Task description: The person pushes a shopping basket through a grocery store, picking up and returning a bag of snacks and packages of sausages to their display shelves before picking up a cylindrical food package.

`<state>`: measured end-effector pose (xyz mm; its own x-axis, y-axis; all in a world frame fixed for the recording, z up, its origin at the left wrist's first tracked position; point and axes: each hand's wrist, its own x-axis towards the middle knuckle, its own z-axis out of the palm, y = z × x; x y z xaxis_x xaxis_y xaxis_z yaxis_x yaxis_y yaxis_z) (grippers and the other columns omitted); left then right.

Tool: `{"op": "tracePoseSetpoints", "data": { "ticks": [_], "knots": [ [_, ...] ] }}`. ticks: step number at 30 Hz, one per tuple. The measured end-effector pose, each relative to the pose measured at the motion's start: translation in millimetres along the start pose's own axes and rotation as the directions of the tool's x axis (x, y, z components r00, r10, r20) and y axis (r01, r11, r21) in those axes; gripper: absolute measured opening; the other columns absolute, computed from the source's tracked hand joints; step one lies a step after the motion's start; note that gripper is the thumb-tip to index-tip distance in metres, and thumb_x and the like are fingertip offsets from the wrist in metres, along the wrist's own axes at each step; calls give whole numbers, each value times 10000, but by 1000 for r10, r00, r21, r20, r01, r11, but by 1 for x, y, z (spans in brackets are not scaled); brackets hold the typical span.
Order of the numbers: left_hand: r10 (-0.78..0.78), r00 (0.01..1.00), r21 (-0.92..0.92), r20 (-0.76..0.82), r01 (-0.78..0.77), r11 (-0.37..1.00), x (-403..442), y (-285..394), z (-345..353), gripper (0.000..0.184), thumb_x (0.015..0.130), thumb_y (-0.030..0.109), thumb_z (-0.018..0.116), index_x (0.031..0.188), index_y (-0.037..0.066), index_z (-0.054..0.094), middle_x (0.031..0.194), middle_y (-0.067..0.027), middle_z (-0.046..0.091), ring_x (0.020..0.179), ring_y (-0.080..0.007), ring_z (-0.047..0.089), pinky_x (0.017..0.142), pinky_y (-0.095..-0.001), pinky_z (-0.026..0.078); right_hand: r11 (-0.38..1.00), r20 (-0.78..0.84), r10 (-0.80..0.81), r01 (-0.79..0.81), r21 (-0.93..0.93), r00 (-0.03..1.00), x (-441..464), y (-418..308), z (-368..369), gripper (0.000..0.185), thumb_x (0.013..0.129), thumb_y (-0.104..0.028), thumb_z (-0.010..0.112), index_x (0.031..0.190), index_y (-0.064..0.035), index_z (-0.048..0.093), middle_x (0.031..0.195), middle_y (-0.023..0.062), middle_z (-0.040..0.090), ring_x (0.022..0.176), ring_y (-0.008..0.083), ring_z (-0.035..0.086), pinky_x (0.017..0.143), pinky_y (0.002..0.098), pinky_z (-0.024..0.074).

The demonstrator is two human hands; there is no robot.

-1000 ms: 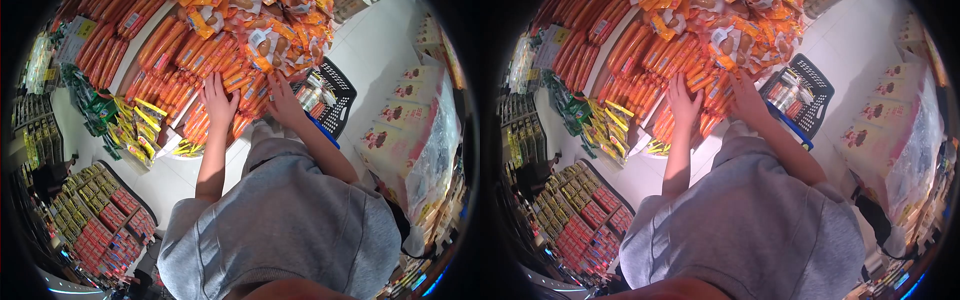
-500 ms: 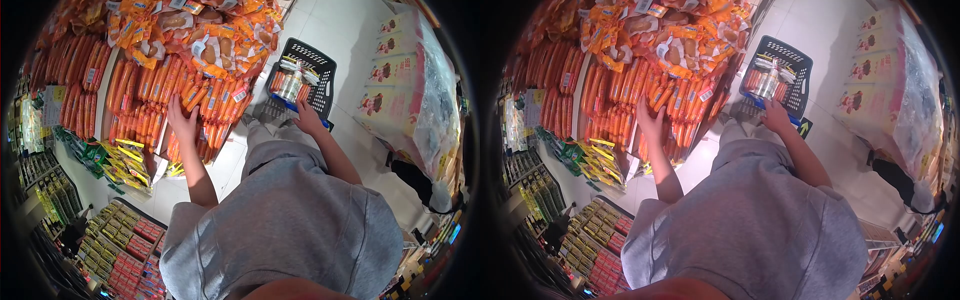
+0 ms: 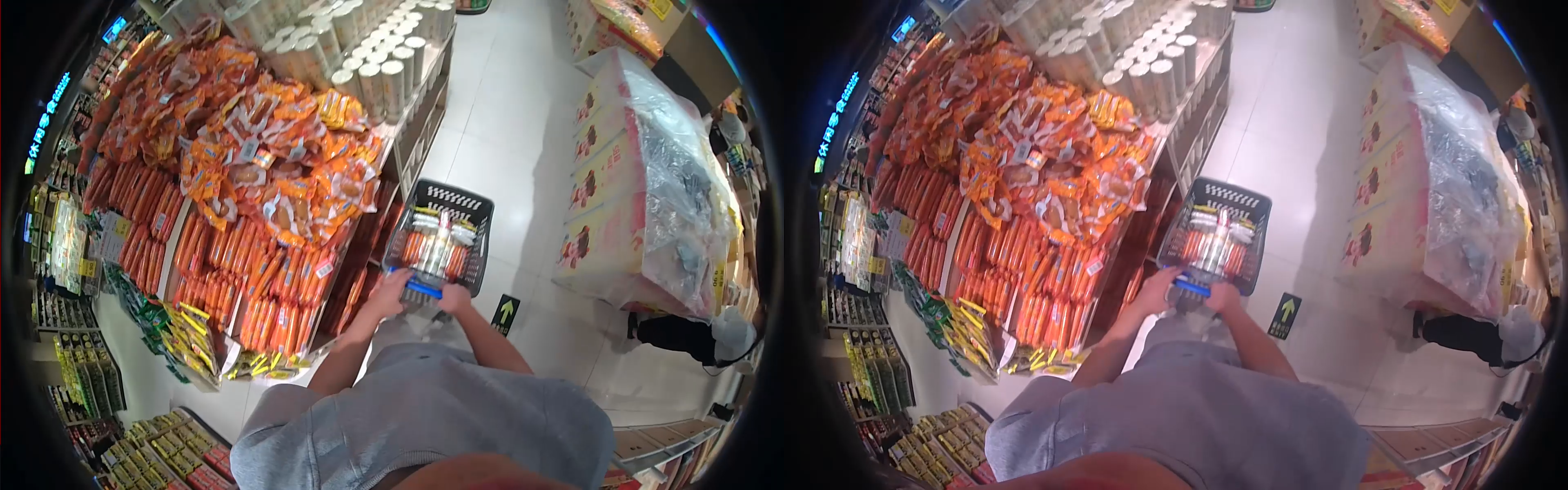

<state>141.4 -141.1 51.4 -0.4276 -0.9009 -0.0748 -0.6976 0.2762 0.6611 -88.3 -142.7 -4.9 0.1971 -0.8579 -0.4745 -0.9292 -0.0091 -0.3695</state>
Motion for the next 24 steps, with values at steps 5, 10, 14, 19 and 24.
{"op": "tracePoseSetpoints", "data": {
  "ticks": [5,10,14,19,24],
  "knots": [
    [-393,779,566,488,60,822,75,31,61,405,714,258,638,1104,149,650,1065,-100,685,1009,-298,646,945,-496,444,997,9,-70,70,-8,997,15,-4,12,307,712,-316,623,906,-94,707,880,149,705,831,333,685,757,444,547],
    [-201,768,473,609,-148,869,87,13,47,329,736,309,603,1019,165,690,941,-115,707,875,-299,681,819,-450,516,997,80,-12,7,71,997,9,-20,-19,306,730,-298,590,916,-93,721,894,160,704,842,321,688,774,432,547],
    [-180,725,421,664,-164,892,115,22,34,333,729,286,594,1027,172,689,986,-142,697,928,-307,670,799,-450,525,997,147,19,-30,73,989,30,-12,-23,330,734,-317,591,948,-100,717,934,158,703,875,315,684,781,435,543],
    [-164,643,355,749,-180,917,146,3,36,375,686,256,590,1027,147,702,970,-160,696,912,-313,673,801,-458,528,995,230,7,-31,99,973,52,-7,-38,346,744,-347,589,984,-129,711,942,169,699,872,324,681,769,447,544],
    [-124,630,307,767,-190,932,178,7,20,400,693,268,590,1037,95,697,1038,-167,686,973,-319,661,860,-433,517,996,176,12,-27,87,984,70,-1,-54,368,748,-341,589,1023,-117,687,951,178,691,886,347,672,801,461,530]
  ]
}}
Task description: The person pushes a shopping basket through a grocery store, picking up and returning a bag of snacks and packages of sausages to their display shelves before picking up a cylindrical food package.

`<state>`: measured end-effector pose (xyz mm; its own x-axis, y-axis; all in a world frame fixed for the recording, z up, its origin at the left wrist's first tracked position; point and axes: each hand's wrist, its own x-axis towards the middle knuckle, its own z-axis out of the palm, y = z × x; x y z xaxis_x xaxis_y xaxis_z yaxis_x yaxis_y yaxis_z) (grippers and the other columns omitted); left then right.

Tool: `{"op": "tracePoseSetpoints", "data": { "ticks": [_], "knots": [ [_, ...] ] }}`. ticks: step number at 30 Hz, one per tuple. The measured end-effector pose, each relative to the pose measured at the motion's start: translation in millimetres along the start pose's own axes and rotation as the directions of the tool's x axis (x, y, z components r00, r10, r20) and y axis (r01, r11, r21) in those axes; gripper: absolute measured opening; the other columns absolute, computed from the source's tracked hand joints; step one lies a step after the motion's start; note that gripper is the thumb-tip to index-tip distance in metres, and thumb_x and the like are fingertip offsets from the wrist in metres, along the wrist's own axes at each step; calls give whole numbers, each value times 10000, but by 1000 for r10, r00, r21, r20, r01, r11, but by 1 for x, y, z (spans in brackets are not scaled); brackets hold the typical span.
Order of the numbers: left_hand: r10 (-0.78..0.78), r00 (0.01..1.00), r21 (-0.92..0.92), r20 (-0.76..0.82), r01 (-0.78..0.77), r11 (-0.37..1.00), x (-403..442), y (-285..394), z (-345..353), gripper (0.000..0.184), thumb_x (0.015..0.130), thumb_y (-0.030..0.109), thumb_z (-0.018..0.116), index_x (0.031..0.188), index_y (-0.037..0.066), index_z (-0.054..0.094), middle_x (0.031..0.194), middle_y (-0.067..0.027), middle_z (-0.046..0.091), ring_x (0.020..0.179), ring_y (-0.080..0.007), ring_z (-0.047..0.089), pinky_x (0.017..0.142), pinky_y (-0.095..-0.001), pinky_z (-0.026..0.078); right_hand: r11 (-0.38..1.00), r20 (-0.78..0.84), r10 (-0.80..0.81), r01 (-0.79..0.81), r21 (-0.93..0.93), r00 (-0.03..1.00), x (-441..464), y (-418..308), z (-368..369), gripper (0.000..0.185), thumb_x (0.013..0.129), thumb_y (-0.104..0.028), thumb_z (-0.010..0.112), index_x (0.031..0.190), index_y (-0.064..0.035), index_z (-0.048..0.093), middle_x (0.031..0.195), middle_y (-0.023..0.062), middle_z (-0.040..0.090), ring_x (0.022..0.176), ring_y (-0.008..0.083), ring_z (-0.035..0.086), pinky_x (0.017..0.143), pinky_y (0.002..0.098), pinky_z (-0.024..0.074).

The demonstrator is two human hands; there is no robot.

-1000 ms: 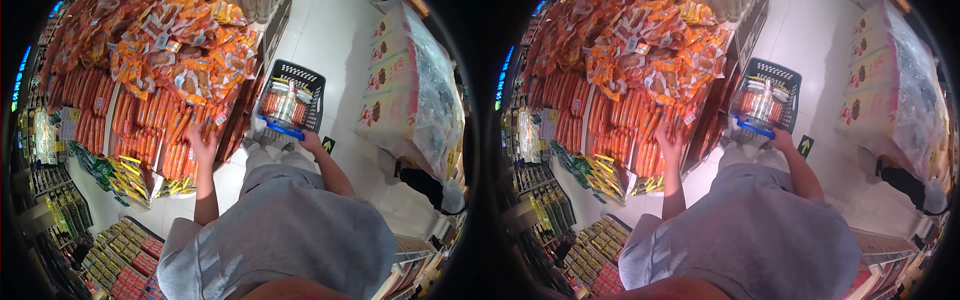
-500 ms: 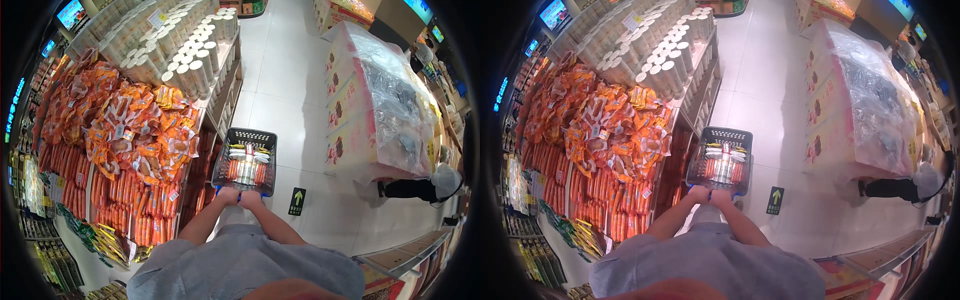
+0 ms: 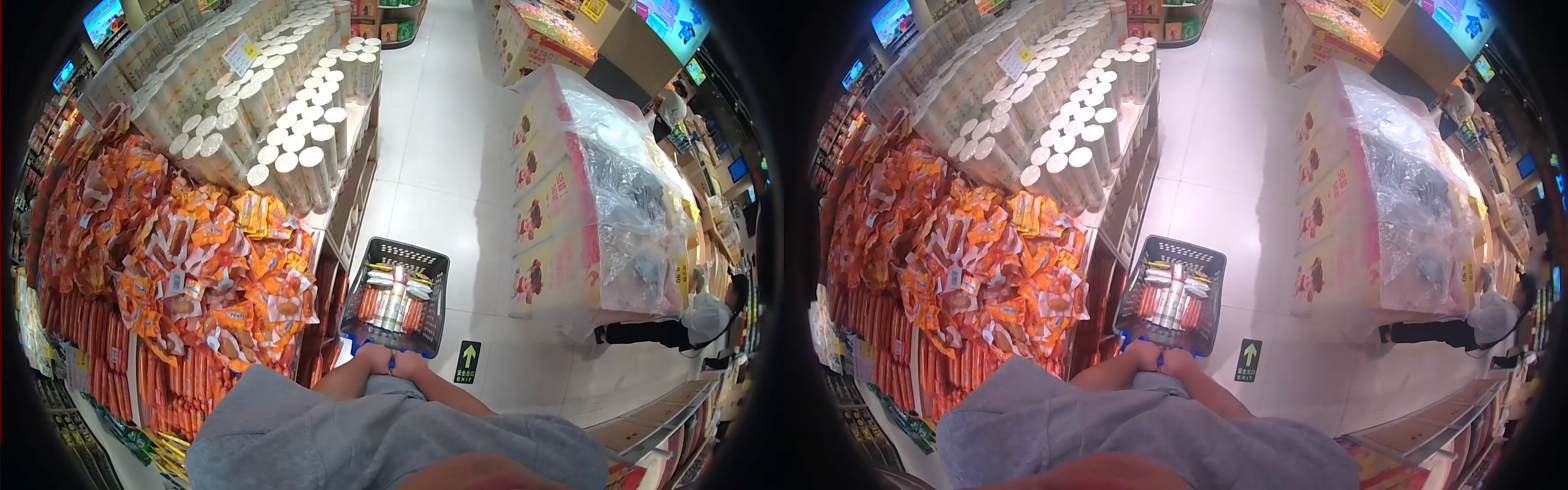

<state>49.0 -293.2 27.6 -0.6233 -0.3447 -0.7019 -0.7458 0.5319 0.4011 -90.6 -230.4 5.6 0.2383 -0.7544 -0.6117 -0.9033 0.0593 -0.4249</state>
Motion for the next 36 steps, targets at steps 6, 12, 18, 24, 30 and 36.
{"op": "tracePoseSetpoints", "data": {
  "ticks": [6,12,18,24,30,36],
  "knots": [
    [-6,998,-32,59,8,999,37,-15,-37,420,723,321,588,1068,107,696,1099,-151,675,1006,-305,655,874,-425,515,999,-86,28,-30,-23,996,31,18,-19,346,753,-356,588,1018,-152,677,889,170,692,816,356,674,743,476,539],
    [-6,1000,20,-17,6,1000,60,-17,-76,440,738,364,604,1082,102,690,1106,-148,674,1019,-284,656,864,-411,519,997,-156,15,-27,-77,988,54,35,-56,329,748,-352,588,996,-159,683,842,163,692,777,346,679,713,474,544],
    [-32,999,67,-38,34,997,96,-20,-131,448,722,387,616,1049,93,698,1083,-157,680,1001,-296,661,865,-417,518,994,-217,-12,-12,-110,976,88,63,-98,321,736,-356,588,952,-145,695,787,155,688,747,334,682,693,464,546],
    [-72,996,103,-60,77,992,150,-31,-167,459,688,409,604,1030,122,713,1031,-166,690,967,-306,669,848,-436,523,993,-245,-55,26,-118,968,130,94,-137,322,728,-362,602,932,-134,700,832,148,700,757,324,686,691,451,554],
    [-79,993,166,-84,92,982,187,-31,-228,429,722,368,591,1042,108,707,1070,-145,687,995,-289,665,851,-402,530,999,-225,-40,31,-43,974,164,120,-206,303,740,-320,587,938,-124,708,844,172,693,805,335,687,751,462,545],
    [-239,938,147,-252,281,948,243,-37,-269,421,728,407,610,1027,128,707,1065,-104,691,1004,-255,661,942,-499,459,998,-276,-10,-9,-69,961,212,152,-256,364,743,-386,599,896,-78,720,833,185,694,798,325,692,746,442,553]
  ]
}}
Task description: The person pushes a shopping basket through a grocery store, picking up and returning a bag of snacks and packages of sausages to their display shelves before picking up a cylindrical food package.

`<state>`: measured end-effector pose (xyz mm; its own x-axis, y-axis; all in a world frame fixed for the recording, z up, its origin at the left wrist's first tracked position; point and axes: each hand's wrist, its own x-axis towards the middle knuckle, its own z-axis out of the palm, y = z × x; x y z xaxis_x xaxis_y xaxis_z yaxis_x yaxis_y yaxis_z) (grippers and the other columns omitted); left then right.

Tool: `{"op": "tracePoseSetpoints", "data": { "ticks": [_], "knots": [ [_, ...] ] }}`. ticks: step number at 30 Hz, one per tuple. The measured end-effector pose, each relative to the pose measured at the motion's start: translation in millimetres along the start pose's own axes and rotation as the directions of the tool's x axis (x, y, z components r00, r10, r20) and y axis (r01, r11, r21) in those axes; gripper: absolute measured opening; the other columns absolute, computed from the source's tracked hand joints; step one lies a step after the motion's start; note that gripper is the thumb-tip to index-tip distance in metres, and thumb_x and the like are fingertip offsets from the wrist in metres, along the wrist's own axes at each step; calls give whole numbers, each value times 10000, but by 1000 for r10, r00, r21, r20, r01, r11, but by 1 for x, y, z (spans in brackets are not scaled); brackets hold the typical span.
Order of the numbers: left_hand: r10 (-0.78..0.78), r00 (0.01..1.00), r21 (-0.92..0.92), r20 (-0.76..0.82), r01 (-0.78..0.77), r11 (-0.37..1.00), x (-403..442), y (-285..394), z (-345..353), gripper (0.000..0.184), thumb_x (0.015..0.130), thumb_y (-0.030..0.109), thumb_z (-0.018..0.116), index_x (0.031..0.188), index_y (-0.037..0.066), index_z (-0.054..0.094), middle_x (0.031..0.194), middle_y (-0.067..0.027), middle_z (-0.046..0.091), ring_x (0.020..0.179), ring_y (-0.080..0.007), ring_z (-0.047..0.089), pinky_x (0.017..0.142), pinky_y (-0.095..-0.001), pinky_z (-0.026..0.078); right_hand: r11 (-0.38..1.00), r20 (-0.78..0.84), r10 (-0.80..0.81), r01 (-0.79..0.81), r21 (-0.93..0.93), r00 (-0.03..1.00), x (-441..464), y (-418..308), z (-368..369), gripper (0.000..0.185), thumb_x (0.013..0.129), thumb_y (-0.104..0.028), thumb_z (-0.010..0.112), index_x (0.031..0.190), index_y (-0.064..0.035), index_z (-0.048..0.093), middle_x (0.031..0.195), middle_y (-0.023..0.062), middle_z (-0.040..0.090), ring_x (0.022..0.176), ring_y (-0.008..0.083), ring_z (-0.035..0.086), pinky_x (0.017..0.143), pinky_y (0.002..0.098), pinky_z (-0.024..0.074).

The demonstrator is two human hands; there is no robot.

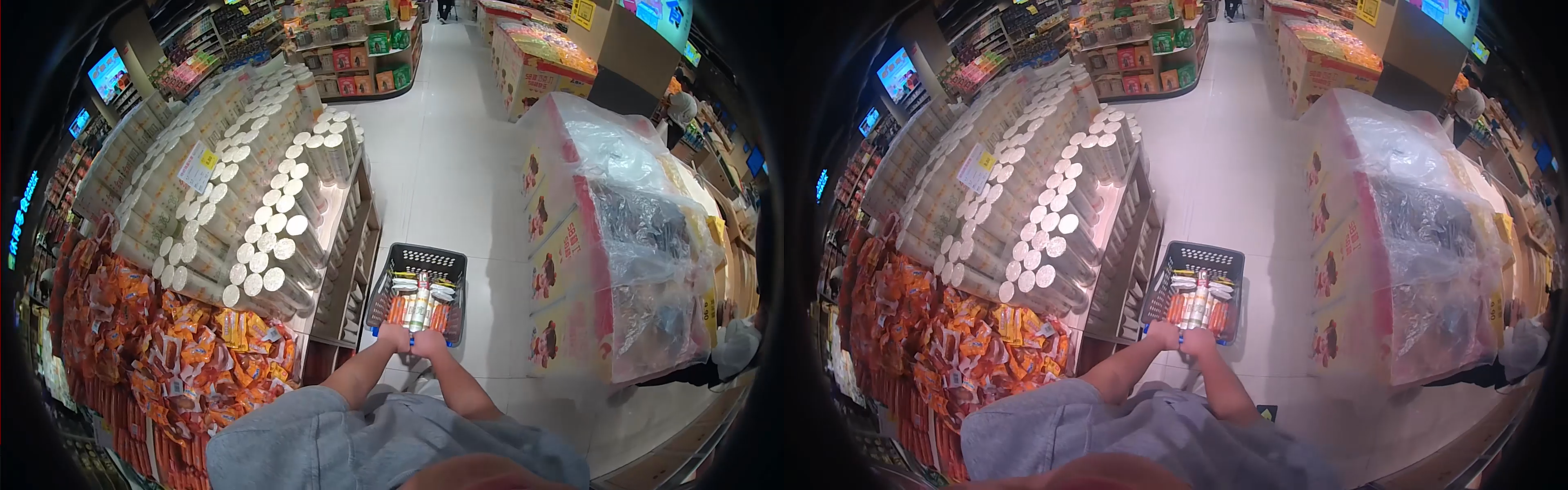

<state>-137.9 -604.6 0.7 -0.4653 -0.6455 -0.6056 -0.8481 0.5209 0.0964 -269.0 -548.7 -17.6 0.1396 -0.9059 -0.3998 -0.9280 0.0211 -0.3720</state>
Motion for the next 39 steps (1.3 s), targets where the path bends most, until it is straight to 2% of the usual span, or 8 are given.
{"op": "tracePoseSetpoints", "data": {
  "ticks": [4,7,10,18,24,28,35,39],
  "knots": [
    [-271,918,-74,-290,260,963,14,10,2,519,723,414,659,1160,136,621,1196,-74,620,1139,-248,568,975,-694,332,993,10,115,-115,0,993,16,-2,-35,366,757,-393,611,930,-90,723,917,162,706,864,297,696,779,417,554],
    [-357,913,-203,-199,318,926,26,15,-15,619,720,385,700,1268,155,527,1316,-65,523,1250,-261,452,951,-771,280,969,34,246,-246,-16,969,39,7,-39,379,757,-378,628,995,-97,718,1007,143,704,935,272,689,810,393,548],
    [-365,924,-249,-112,329,911,38,13,-35,672,706,392,728,1297,165,505,1349,-63,492,1271,-261,423,977,-758,279,973,96,231,-232,5,968,57,16,-51,389,755,-359,628,1025,-92,714,1034,144,699,960,281,683,829,394,542],
    [-387,912,-178,137,407,896,67,10,-70,450,776,341,650,1190,164,644,1275,-52,581,1239,-266,457,943,-739,329,995,222,93,-95,-2,971,82,33,-76,392,748,-340,599,991,-54,713,1010,176,693,951,321,674,842,413,535],
    [-381,907,-165,176,409,897,90,6,-99,425,812,353,604,1194,171,646,1285,-50,584,1247,-251,465,944,-743,320,999,167,33,-39,34,985,102,43,-94,362,765,-344,566,926,-59,720,950,212,687,914,336,677,827,446,534],
    [-396,905,-232,157,423,876,107,5,-123,425,859,302,548,1248,148,619,1333,-66,552,1316,-263,388,942,-745,312,997,292,-34,13,71,956,132,57,-117,410,771,-345,575,996,-21,687,1010,236,665,961,366,653,869,452,513],
    [-415,901,-286,126,434,854,178,-8,-122,435,887,403,533,1242,170,629,1326,-68,562,1331,-325,367,940,-756,276,989,105,-112,100,113,988,185,93,-111,307,835,-349,536,1045,-167,667,1008,172,678,924,350,660,847,464,518],
    [-371,920,-332,124,390,859,210,-13,-140,436,886,414,538,1236,172,633,1321,-67,566,1323,-319,379,938,-751,281,996,170,-91,89,19,981,212,95,-149,337,831,-355,541,1097,-183,654,1007,151,684,913,348,664,837,459,525]
  ]
}}
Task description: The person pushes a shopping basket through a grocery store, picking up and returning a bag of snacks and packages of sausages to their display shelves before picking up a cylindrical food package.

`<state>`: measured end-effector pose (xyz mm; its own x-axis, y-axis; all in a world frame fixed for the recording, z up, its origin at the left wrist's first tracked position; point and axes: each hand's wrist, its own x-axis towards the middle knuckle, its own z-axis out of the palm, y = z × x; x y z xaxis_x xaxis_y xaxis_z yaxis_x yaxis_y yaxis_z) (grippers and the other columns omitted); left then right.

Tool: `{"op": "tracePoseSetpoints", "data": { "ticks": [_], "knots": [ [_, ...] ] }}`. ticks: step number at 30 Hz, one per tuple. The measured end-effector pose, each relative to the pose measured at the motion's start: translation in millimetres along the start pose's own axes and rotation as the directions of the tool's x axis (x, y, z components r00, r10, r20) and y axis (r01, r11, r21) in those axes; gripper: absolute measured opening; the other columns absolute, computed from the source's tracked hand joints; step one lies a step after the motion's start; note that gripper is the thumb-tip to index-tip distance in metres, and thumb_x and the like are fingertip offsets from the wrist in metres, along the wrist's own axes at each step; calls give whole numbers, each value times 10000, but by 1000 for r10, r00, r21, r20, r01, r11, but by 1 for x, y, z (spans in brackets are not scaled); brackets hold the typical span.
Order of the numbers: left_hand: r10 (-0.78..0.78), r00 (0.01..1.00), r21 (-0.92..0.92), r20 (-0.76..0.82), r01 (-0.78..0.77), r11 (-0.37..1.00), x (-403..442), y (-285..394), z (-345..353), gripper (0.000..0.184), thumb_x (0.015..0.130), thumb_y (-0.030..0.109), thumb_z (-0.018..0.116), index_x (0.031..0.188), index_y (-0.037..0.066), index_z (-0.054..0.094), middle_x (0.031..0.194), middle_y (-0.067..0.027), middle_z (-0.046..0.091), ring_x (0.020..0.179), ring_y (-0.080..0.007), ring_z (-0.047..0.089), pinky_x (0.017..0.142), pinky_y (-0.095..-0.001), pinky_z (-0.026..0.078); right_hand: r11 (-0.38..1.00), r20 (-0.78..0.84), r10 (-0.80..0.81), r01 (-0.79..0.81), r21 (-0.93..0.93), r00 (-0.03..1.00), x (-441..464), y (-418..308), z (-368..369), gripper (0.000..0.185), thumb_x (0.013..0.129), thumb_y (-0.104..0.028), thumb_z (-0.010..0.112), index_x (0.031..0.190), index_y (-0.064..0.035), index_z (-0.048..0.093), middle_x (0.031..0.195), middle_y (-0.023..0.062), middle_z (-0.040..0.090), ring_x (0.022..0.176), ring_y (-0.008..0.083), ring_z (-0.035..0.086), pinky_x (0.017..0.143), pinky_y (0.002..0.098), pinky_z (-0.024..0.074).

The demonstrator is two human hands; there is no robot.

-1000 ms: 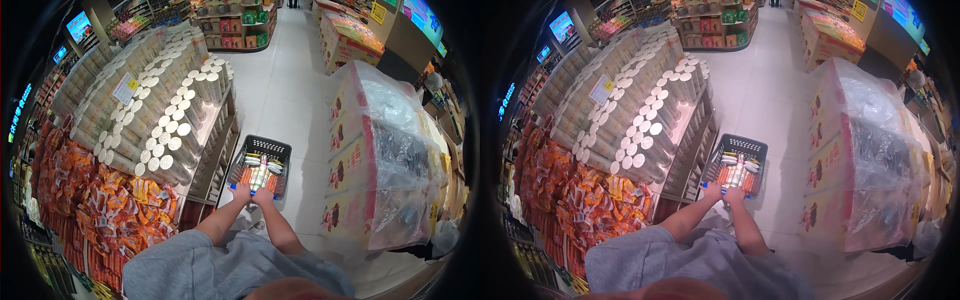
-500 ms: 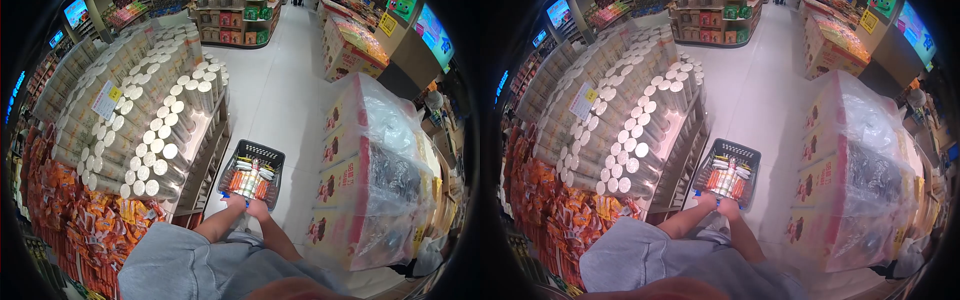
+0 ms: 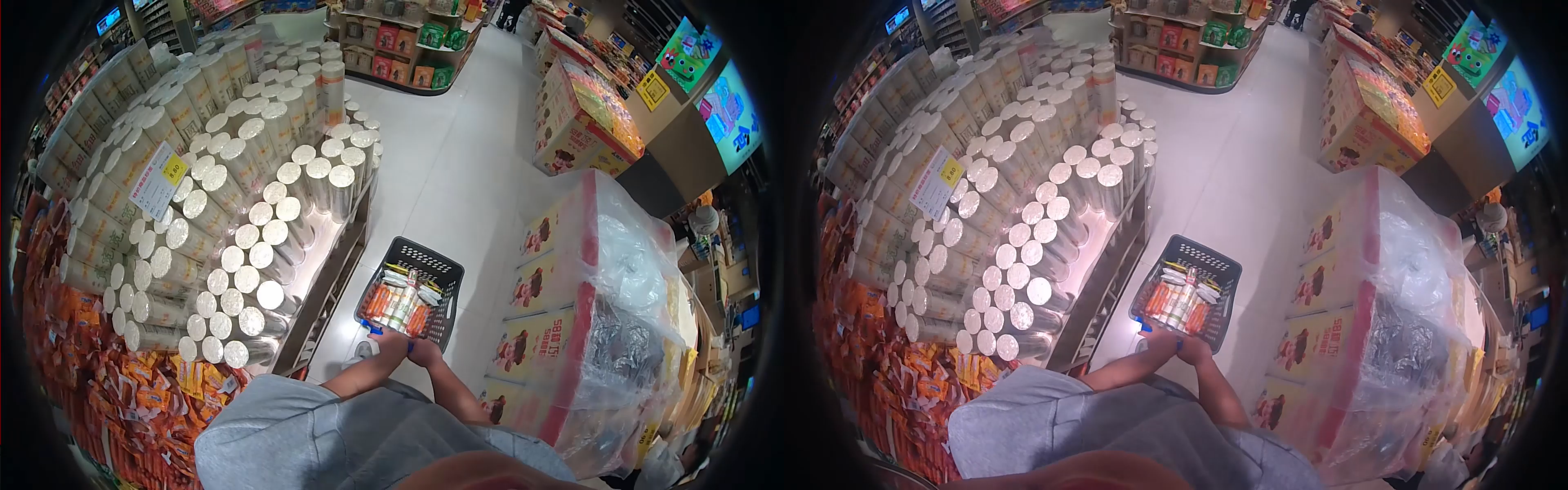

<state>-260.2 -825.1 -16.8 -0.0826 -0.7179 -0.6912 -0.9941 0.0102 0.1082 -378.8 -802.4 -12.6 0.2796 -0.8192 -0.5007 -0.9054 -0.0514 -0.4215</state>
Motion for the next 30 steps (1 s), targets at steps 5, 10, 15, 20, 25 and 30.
{"op": "tracePoseSetpoints", "data": {
  "ticks": [5,10,15,20,25,30],
  "knots": [
    [77,995,-76,60,-72,994,45,15,-11,438,884,428,544,1228,175,638,1315,-66,570,1312,-312,394,935,-746,287,988,69,141,-136,-75,988,27,19,-28,412,818,-376,535,1185,-211,625,1054,146,681,974,333,659,871,455,520],
    [-10,999,57,-40,12,998,43,37,-72,342,927,331,492,1186,189,664,1311,-41,567,1300,-252,407,944,-764,254,991,65,118,-113,-76,991,62,46,-42,408,806,-385,548,1152,-185,629,997,172,687,932,335,670,842,456,531],
    [-82,980,-53,-180,74,996,91,48,-55,359,936,300,437,1200,191,655,1347,-39,534,1334,-285,354,939,-801,215,997,-22,61,-62,-56,998,91,69,-59,306,789,-356,570,970,-129,665,872,182,684,827,355,672,765,467,539],
    [-39,998,-22,-52,38,999,83,58,-103,344,893,271,519,1193,177,656,1339,-80,527,1338,-321,335,955,-790,245,996,-239,-85,91,13,967,99,78,-79,292,764,-378,625,747,-92,681,740,186,663,714,373,664,674,475,544],
    [-96,995,20,-38,96,995,93,77,-135,409,765,316,696,1146,171,681,1296,-67,557,1293,-309,380,942,-737,349,994,-38,-108,107,-21,993,122,94,-99,286,771,-350,633,880,-95,708,870,199,678,848,372,664,784,471,537],
    [-123,992,30,-28,124,992,108,84,-139,445,719,345,742,1111,141,694,1264,-60,581,1252,-288,422,927,-715,387,988,68,-157,156,14,985,139,105,-111,288,777,-305,625,952,-91,707,918,226,673,898,391,652,833,477,520]
  ]
}}
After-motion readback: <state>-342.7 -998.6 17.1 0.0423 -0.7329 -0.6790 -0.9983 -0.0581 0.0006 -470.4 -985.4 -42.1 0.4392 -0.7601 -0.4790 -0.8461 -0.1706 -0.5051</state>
